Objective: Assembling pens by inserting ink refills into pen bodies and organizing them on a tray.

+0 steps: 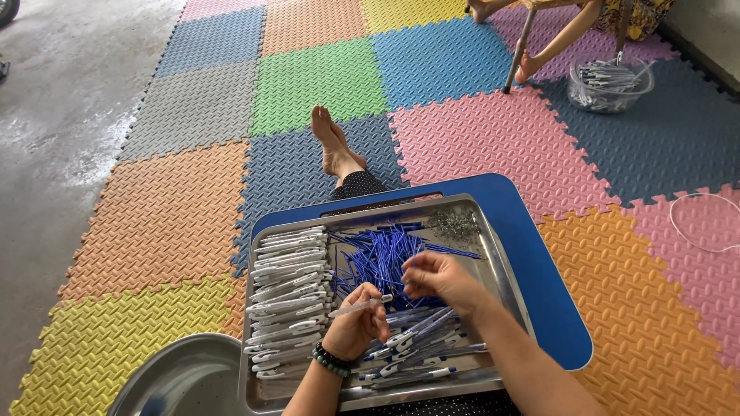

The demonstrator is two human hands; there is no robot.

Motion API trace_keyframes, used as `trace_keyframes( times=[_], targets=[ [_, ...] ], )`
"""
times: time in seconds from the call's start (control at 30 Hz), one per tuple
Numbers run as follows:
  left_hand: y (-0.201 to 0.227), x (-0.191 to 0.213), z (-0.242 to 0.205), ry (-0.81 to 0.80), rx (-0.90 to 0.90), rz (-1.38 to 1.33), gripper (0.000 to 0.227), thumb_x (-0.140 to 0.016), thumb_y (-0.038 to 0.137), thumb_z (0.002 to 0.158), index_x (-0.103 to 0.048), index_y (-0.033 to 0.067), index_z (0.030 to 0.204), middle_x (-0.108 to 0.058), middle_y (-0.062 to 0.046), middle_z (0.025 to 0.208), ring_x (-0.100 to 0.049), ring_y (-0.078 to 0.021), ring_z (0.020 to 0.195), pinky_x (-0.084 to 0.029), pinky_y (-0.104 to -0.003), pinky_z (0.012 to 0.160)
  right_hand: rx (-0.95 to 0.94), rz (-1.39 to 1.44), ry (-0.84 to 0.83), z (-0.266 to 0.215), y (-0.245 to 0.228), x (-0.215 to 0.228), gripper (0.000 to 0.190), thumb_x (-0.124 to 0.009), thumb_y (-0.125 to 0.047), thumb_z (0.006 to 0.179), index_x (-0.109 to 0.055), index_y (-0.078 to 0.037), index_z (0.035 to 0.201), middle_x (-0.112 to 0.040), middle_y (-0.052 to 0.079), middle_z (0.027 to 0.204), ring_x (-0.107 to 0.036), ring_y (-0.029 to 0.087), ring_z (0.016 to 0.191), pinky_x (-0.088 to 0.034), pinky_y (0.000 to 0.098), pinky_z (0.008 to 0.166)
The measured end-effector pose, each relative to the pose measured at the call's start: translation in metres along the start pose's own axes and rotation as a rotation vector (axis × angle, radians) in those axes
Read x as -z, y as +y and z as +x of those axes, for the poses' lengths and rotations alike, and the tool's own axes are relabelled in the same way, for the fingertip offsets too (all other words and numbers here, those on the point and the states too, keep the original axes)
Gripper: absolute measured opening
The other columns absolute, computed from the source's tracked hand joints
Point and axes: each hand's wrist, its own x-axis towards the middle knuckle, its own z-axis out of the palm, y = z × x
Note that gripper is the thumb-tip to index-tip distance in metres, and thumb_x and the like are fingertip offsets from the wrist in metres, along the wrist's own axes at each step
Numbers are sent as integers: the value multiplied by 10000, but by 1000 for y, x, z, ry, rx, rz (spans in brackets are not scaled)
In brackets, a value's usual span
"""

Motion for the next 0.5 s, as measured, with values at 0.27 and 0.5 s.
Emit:
trace_keyframes(
  times=[0.27, 0.5],
  targets=[
    [0, -4, 3, -9, 9, 37, 280, -515, 286, 1217, -642, 37, 1195, -800, -120, 865, -813, -256, 661, -679, -314, 547, 445, -837, 613, 28, -38, 83, 170, -808, -146, 1037, -843, -98, 1196, -877, 0, 916, -758, 67, 709, -563, 221, 609],
    [-1, -5, 4, 38, 34, 127, 301, -514, 318, 1213, -651, 50, 1188, -802, -109, 845, -808, -252, 648, -674, -317, 550, 591, -834, 657, 42, -30, 104, 299, -744, -321, 1109, -869, -77, 1228, -719, -27, 729, -457, 88, 548, -369, 301, 522]
  ],
)
